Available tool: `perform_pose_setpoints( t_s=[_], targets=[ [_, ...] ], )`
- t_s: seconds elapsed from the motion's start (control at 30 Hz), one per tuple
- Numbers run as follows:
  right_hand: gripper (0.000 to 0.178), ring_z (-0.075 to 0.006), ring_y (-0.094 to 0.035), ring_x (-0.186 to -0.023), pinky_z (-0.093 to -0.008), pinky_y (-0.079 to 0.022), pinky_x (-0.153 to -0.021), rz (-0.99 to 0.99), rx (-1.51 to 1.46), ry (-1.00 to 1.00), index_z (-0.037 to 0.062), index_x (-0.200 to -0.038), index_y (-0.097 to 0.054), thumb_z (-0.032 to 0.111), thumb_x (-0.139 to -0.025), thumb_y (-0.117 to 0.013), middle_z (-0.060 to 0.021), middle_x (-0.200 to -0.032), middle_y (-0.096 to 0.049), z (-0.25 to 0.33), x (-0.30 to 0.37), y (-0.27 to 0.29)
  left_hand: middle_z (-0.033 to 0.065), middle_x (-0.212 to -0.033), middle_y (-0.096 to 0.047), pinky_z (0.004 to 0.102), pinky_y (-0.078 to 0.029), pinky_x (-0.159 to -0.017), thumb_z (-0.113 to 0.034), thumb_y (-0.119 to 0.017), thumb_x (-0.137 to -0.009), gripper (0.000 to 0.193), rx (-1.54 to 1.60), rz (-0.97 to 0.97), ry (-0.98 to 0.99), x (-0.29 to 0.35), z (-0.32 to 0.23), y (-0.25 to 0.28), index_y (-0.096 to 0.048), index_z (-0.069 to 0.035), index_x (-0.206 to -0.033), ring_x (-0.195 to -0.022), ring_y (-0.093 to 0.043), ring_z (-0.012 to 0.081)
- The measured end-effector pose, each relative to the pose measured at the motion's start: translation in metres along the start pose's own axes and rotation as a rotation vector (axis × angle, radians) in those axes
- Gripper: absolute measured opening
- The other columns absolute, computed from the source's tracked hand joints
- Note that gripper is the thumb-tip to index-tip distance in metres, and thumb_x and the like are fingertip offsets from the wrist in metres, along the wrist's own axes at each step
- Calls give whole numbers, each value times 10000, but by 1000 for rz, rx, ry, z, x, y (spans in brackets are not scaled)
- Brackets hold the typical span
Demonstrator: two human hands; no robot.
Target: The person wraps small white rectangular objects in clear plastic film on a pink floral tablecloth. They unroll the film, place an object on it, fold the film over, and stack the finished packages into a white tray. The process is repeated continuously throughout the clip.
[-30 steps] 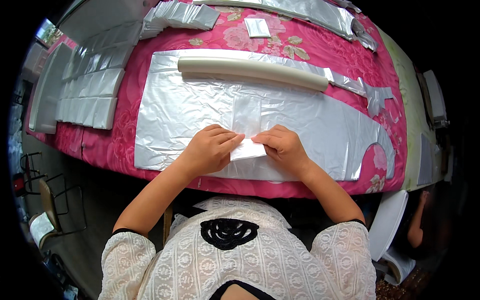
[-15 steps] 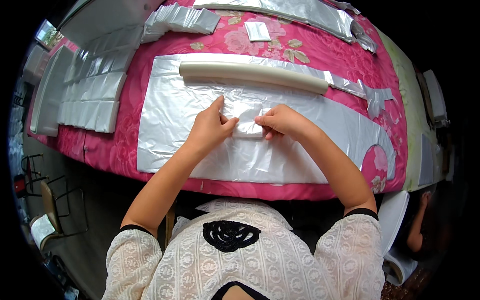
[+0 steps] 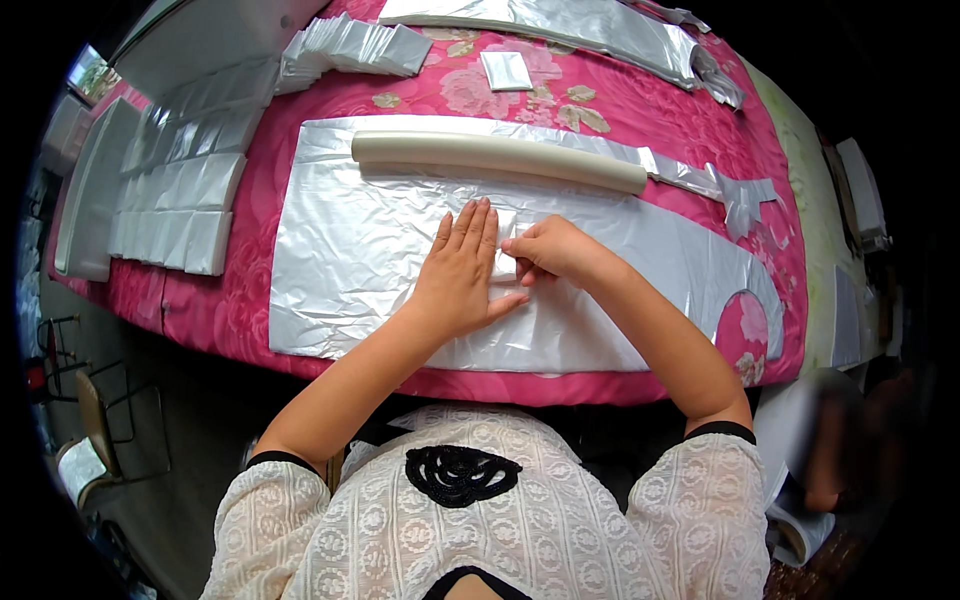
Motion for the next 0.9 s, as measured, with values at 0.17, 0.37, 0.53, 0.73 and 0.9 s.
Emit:
perform_pose_setpoints(
  t_s=[0.17, 0.37, 0.53, 0.73, 0.9],
  targets=[
    [307, -122, -563, -495, -252, -419, -473, -162, 224, 212, 25, -637, -613, 300, -746, -693, -53, -588, -606, 11, 18, 2, 262, -1439, -203, 450, -72, -1115, -650, -542, -714, 1053, 10, 33, 19, 2, 1, -6, -211, 111, -1363, -1377, -132, 342],
    [315, -263, -618, -759, -380, -478, -684, -496, 924, 258, 35, -866, -625, 252, -660, -724, -101, -798, -642, 31, 56, 0, 288, -1445, -136, 463, -73, -1109, -569, -536, -779, 958, 46, -68, 35, 7, 6, 5, -190, 98, -1373, -1376, -89, 370],
    [481, -304, -488, -1116, -416, -364, -952, -564, 915, 894, 11, -1173, -524, 307, -803, -609, -171, -1158, -549, 68, 53, -29, 239, -1344, -355, 403, -330, -1005, -137, -618, -820, 567, 625, -249, 198, 48, 32, 44, -376, 22, -1306, -1256, -362, 310],
    [602, -354, -178, -1355, -461, -114, -1098, -485, 846, 841, 20, -1362, -341, 378, -894, -464, -230, -1445, -223, 59, 19, -87, 147, -916, -667, 282, -535, -732, -150, -522, -924, 245, 1370, 416, 804, 185, 43, 9, -624, 50, -1021, -811, -659, 178],
    [567, -352, -175, -1359, -471, -113, -1098, -224, 701, 929, 16, -1372, -314, 309, -903, -442, -216, -1446, -229, 55, 52, -182, 123, -903, -657, 284, -531, -705, -209, -542, -912, 257, 1579, -78, 1225, 246, 54, -8, -619, 35, -944, -807, -647, 183]
  ],
)
Point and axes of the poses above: each hand's wrist, its own x-axis away from the middle knuckle, its own y-axis out of the back of the hand, z = x × y, the point moved 8 cm from there along -x, towards the middle knuckle
